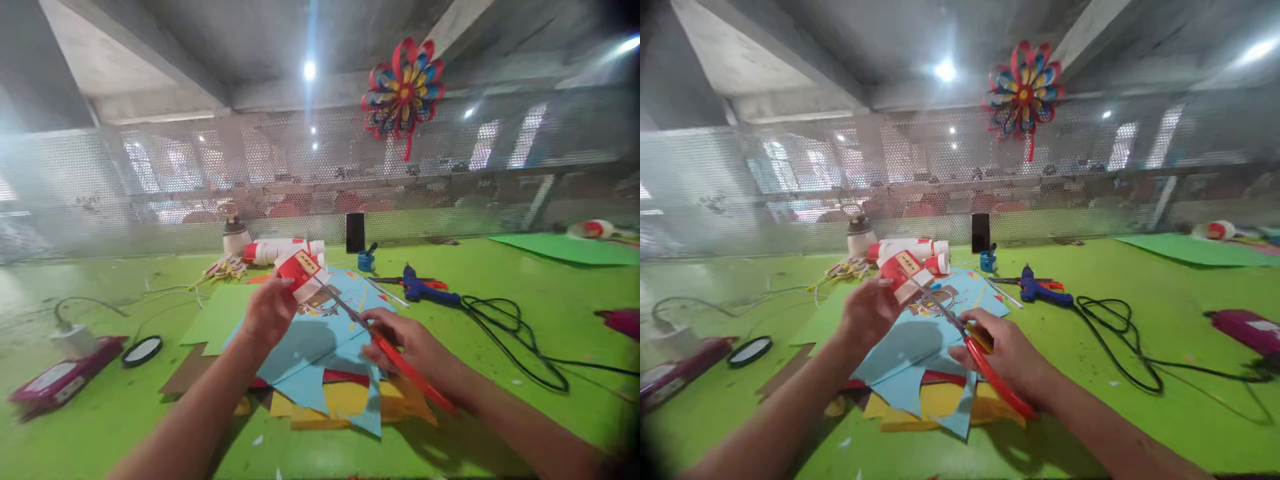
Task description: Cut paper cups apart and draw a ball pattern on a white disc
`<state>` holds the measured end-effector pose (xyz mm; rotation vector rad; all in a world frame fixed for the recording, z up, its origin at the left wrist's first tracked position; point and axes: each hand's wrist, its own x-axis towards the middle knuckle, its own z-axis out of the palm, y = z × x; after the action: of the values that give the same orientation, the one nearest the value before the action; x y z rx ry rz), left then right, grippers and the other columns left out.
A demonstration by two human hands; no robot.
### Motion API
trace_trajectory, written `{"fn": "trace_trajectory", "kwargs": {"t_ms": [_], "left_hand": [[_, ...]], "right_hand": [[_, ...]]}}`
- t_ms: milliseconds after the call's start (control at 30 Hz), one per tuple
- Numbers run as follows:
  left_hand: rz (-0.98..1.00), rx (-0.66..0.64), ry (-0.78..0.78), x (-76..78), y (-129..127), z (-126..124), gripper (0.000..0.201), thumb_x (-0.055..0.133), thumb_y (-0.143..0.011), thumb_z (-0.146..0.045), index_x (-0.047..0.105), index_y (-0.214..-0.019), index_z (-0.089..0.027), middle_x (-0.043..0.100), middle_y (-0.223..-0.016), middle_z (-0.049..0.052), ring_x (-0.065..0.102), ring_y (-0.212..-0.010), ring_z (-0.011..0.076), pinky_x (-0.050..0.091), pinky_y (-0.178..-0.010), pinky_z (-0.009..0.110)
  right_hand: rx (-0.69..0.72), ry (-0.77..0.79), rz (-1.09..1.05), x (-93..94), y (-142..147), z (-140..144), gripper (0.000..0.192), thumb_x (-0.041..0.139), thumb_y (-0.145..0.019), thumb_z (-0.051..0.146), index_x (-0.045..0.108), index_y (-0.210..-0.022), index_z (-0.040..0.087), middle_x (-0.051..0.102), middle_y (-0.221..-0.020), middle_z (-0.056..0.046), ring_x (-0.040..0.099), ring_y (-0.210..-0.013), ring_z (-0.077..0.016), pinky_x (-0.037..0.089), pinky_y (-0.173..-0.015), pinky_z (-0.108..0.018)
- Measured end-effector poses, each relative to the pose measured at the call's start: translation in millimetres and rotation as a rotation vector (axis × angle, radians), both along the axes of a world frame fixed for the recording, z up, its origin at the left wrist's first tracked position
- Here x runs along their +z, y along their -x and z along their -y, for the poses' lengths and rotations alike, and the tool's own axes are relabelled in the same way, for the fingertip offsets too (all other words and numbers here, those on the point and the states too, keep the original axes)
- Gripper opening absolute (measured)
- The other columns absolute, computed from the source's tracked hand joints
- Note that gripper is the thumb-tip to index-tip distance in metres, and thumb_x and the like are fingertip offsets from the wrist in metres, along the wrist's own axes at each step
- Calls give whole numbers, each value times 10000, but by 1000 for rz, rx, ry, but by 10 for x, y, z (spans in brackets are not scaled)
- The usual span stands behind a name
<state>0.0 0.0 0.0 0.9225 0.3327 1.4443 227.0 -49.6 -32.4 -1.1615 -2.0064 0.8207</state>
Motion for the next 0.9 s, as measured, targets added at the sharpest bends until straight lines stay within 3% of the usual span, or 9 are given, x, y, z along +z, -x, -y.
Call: {"fn": "trace_trajectory", "kwargs": {"t_ms": [133,267,467,633,767,900], "left_hand": [[29,-10,28,-17,4,12,310,553,-696,-142,694,-972,-142,761,-863,71,695,-906,264,486,-973,455],[55,20,66,-15,-18,17,264,564,-822,-244,685,-1042,-162,762,-958,69,689,-955,240,507,-953,405],[25,98,79,-45,-10,-54,364,640,-846,-446,688,-1062,-156,754,-1022,80,686,-982,204,547,-845,281],[-70,84,124,-129,5,-131,283,717,-803,-296,692,-1033,-133,760,-948,81,710,-780,177,568,-664,249],[-55,115,152,-150,17,-174,194,718,-775,-218,700,-938,-113,760,-876,87,712,-762,183,582,-709,262],[-22,167,154,-143,49,-200,149,708,-766,-195,703,-894,-118,758,-847,75,704,-755,164,578,-692,236]], "right_hand": [[-39,-66,33,16,9,43,372,650,-809,435,596,-1078,184,526,-734,25,474,-655,-140,411,-623,-261],[-89,-216,107,23,23,35,406,659,-798,464,622,-1071,166,614,-852,-35,553,-741,-185,455,-702,-306],[-96,-384,218,-70,-9,-23,428,652,-839,463,610,-1135,156,636,-1020,-107,590,-898,-244,487,-801,-378],[-131,-469,329,-115,-17,-39,447,692,-828,406,604,-1171,133,615,-1017,-135,592,-906,-278,498,-826,-436],[-141,-439,338,-109,-9,-36,451,729,-797,390,619,-1154,137,620,-1005,-129,600,-910,-287,501,-830,-451],[-135,-342,216,-90,3,-29,417,725,-793,366,627,-1131,144,648,-1046,-115,610,-956,-271,493,-872,-432]]}}
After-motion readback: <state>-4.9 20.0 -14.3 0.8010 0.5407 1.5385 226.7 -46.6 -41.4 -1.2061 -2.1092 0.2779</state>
